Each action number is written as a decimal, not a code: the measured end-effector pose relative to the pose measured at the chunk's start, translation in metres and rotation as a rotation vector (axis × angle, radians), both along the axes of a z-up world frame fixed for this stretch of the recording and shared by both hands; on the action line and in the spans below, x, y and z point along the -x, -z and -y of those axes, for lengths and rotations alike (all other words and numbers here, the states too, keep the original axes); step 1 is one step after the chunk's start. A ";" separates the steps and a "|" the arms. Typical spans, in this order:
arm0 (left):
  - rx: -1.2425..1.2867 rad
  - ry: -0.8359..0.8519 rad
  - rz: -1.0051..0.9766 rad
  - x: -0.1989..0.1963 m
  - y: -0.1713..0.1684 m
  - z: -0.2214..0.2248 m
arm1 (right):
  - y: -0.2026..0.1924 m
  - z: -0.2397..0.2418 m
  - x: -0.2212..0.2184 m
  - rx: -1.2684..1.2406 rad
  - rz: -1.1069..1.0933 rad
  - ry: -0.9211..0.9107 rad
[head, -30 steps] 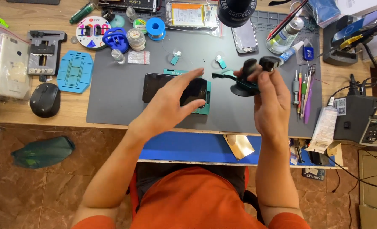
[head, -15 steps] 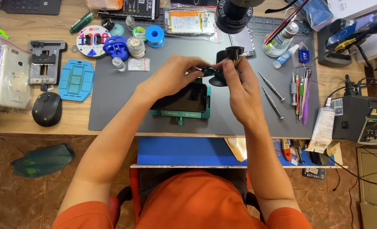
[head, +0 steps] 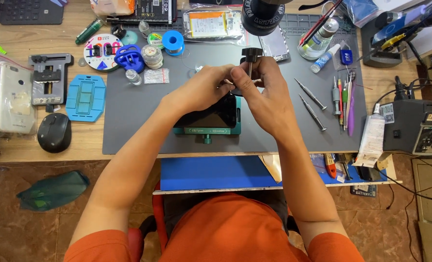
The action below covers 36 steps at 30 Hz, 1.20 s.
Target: The person mounts a smartphone in a repair jig, uses a prying tool to open the device, and then inspects the internal battery and circuitry.
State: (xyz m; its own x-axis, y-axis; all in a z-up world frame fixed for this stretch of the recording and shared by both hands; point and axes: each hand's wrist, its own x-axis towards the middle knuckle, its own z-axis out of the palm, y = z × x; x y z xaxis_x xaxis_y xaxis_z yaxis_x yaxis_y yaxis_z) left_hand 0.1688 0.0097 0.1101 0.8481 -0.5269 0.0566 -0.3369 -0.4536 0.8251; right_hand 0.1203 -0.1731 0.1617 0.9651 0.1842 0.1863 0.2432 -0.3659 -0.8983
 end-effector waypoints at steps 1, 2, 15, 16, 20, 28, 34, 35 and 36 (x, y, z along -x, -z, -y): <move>0.000 0.005 0.000 0.000 -0.001 -0.001 | 0.001 0.000 0.000 0.000 0.000 0.005; -0.001 -0.002 -0.014 0.001 -0.002 -0.002 | 0.001 0.000 0.000 0.001 -0.004 0.003; -0.006 -0.056 0.004 0.008 -0.017 0.001 | 0.005 0.000 -0.007 0.010 -0.011 -0.011; -0.007 -0.056 0.005 0.007 -0.016 0.000 | 0.005 0.000 -0.007 0.009 -0.011 -0.010; -0.030 -0.075 0.025 0.008 -0.013 -0.002 | 0.011 0.002 -0.011 -0.011 -0.007 -0.011; -0.030 -0.097 -0.009 0.009 -0.006 -0.006 | 0.007 0.000 -0.008 -0.018 -0.034 -0.038; 0.031 -0.096 -0.036 0.006 -0.002 -0.004 | -0.003 0.000 -0.005 0.016 -0.008 -0.029; 0.031 -0.091 -0.030 0.006 -0.002 -0.003 | -0.002 0.001 -0.006 0.019 -0.009 -0.030; 0.031 -0.086 -0.023 0.005 -0.002 -0.002 | -0.001 0.002 -0.007 0.022 -0.010 -0.031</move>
State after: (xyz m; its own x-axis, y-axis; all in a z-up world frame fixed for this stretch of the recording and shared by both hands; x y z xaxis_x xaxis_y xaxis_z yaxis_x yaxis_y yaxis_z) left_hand 0.1633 0.0119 0.1116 0.8916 -0.4499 0.0521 -0.2786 -0.4542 0.8462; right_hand 0.1274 -0.1755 0.1631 0.9605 0.2183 0.1725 0.2462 -0.3783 -0.8923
